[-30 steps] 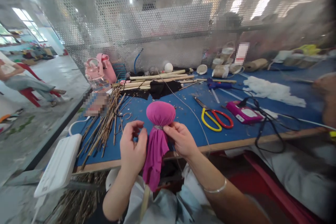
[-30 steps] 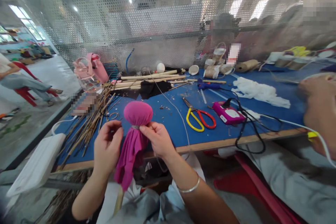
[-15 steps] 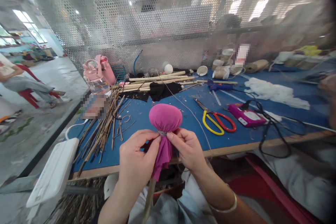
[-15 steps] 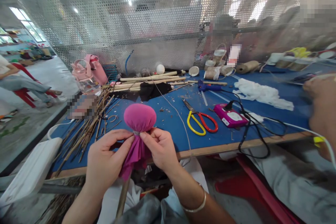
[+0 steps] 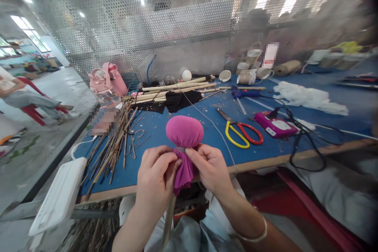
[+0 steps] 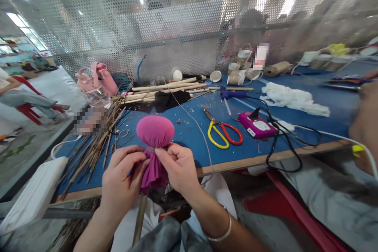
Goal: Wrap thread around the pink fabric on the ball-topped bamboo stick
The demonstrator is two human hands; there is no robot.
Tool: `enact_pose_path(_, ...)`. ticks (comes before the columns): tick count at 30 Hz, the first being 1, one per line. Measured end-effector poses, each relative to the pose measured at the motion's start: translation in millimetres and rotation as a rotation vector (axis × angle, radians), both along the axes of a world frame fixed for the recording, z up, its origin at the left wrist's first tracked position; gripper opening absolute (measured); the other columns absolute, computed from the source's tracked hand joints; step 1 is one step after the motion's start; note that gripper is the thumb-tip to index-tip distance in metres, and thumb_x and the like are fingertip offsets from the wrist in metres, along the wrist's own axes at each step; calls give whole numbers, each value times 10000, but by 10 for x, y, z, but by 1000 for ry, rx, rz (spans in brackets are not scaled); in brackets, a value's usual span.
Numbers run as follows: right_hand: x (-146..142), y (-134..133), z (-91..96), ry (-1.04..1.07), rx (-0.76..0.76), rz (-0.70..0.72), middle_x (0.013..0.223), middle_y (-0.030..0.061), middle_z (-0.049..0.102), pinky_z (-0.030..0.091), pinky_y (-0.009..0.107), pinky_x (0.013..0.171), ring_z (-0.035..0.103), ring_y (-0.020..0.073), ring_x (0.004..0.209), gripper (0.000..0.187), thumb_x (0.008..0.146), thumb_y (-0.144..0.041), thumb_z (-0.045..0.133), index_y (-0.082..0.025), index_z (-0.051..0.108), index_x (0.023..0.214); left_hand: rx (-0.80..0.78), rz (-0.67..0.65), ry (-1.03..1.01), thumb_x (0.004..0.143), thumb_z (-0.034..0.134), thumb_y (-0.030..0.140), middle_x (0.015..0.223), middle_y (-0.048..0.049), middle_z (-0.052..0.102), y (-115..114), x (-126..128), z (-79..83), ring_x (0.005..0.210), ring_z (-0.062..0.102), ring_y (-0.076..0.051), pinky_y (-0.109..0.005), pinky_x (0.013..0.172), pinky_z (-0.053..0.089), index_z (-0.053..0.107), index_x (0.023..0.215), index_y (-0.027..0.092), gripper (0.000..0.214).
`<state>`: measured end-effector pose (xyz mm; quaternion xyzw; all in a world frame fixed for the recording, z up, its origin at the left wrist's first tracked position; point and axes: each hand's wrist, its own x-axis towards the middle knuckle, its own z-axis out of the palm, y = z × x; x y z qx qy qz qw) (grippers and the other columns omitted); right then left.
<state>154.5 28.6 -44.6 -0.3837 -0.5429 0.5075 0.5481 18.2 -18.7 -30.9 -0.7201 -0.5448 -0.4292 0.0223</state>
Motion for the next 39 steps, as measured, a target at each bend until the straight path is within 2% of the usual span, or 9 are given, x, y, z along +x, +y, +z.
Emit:
enact_pose_path(3,6,7,-27,-14,17,-19,500,-52,258,233,215,420,221,58,474,488,736,-377,614,-193,240,482,-115,15,-180,833,544,222,875,-43,619,5,28,-31,840,577,-170,-291,765,457,565,815,195,39)
enact_pose_path(6,3,36,-28,-33,33,-30,503,-52,261,236,218,429,228,60,476,475,749,-363,604,-193,247,486,-237,67,-432,829,560,284,920,-51,620,-6,47,-54,820,601,-163,-278,727,485,535,975,186,177)
enact_pose_path(11,-58,62,-9,-109,40,-66,504,-61,211,221,223,437,203,61,479,476,754,-346,604,-197,233,494,-36,147,-372,857,511,271,1256,-124,531,-75,130,-62,1172,498,-230,-373,988,384,475,1228,179,384)
enact_pose_path(16,-84,79,46,-202,16,-44,489,-62,212,217,226,434,202,67,470,461,778,-383,573,-204,244,508,-400,49,-428,902,424,337,1373,-126,473,-34,224,-181,1237,469,-227,-355,980,396,328,1384,188,514)
enact_pose_path(21,41,234,136,-348,107,243,536,-36,326,274,238,500,314,91,522,391,841,-419,476,-185,355,551,-482,24,-630,917,385,381,1238,-112,585,94,127,-226,1161,525,-207,-348,1003,368,495,1238,157,407)
enact_pose_path(27,96,310,118,-361,268,151,532,-26,326,264,255,537,318,94,537,382,844,-301,454,-180,310,512,-545,-164,-973,879,471,417,1164,-85,636,102,58,-166,1086,568,-200,-320,977,392,577,1172,163,402)
enact_pose_path(32,19,258,31,25,12,321,581,-16,421,304,237,524,346,91,540,337,790,-431,546,-166,463,599,-642,-213,-1266,799,586,448,765,-20,688,25,89,-126,668,632,-144,-257,697,499,623,1110,167,422)
enact_pose_path(35,-23,235,15,210,-114,407,578,-26,450,329,223,513,358,81,525,375,659,-498,686,-169,506,658,-732,-161,-1322,760,601,496,470,49,537,-1,114,-149,373,469,-99,-236,450,430,668,998,162,415)
enact_pose_path(39,-28,228,83,213,-168,394,479,-62,333,274,199,451,284,54,468,453,570,-459,769,-171,420,538,-546,-81,-1107,706,641,471,590,-4,637,70,37,-183,551,583,-174,-293,549,485,701,860,181,333)
